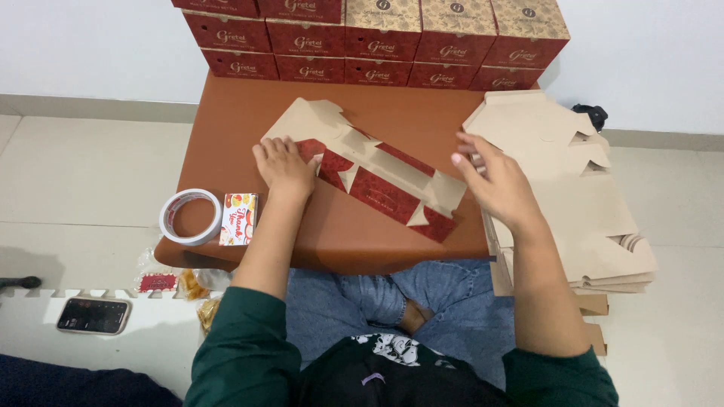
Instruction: Folding a flat cardboard cutout into a small box and applying a decorative sticker.
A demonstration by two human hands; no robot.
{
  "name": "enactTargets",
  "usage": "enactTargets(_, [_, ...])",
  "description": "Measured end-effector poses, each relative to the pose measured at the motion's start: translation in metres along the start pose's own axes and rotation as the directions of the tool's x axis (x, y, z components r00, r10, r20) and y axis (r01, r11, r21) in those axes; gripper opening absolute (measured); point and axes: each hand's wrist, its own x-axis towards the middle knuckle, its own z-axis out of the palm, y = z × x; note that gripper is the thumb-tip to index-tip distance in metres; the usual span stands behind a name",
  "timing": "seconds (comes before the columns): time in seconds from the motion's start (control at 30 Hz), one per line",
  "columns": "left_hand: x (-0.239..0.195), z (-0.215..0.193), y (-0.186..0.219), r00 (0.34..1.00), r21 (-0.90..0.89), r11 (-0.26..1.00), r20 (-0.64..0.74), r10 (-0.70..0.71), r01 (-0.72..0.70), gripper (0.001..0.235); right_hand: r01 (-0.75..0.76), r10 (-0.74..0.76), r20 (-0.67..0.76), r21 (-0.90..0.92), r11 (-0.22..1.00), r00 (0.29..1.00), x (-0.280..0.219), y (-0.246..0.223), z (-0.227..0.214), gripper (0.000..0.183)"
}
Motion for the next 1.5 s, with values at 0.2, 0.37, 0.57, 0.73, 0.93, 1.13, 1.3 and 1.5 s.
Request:
enactTargets(0.2, [-0.069,-0.008,-0.006,0.946,-0.107,0.989,-0.296,-0.133,0.106,0.066,-0.114,0.117,-0.031,0.096,0.989,0.993,-0.058,0.037,0.036,0.058])
enactTargets(0.37, [-0.138,-0.075,0.023,0.797,-0.142,0.894,-0.527,0.295,-0.425,0.052,-0.085,0.104,-0.107,0.165,0.983,0.989,-0.056,0.075,0.076,0.049])
enactTargets(0.57, [-0.128,-0.074,0.062,0.640,-0.151,0.660,-0.472,0.606,-0.736,0.032,-0.023,0.034,-0.210,0.054,0.998,0.977,-0.057,0.061,0.081,0.009])
enactTargets(0.73, [-0.115,-0.071,0.066,0.628,-0.206,0.602,-0.394,0.671,-0.772,0.010,0.131,-0.162,-0.254,-0.136,0.982,0.953,-0.050,0.055,0.082,0.011])
enactTargets(0.93, [-0.123,-0.078,0.060,0.658,-0.353,0.561,-0.296,0.692,-0.749,0.011,0.248,-0.335,-0.350,-0.270,0.930,0.875,-0.037,0.040,0.091,0.008])
enactTargets(1.13, [-0.121,-0.079,0.057,0.656,-0.382,0.542,-0.304,0.691,-0.748,0.012,0.302,-0.407,-0.346,-0.318,0.899,0.846,-0.033,0.025,0.088,0.012])
enactTargets(1.3, [-0.123,-0.085,0.050,0.658,-0.435,0.517,-0.289,0.695,-0.737,0.011,0.358,-0.484,-0.312,-0.383,0.852,0.818,-0.028,0.028,0.094,0.007])
enactTargets(1.5, [-0.128,-0.095,0.046,0.633,-0.473,0.462,-0.314,0.708,-0.751,0.018,0.369,-0.485,-0.248,-0.398,0.840,0.839,-0.023,0.019,0.094,0.011])
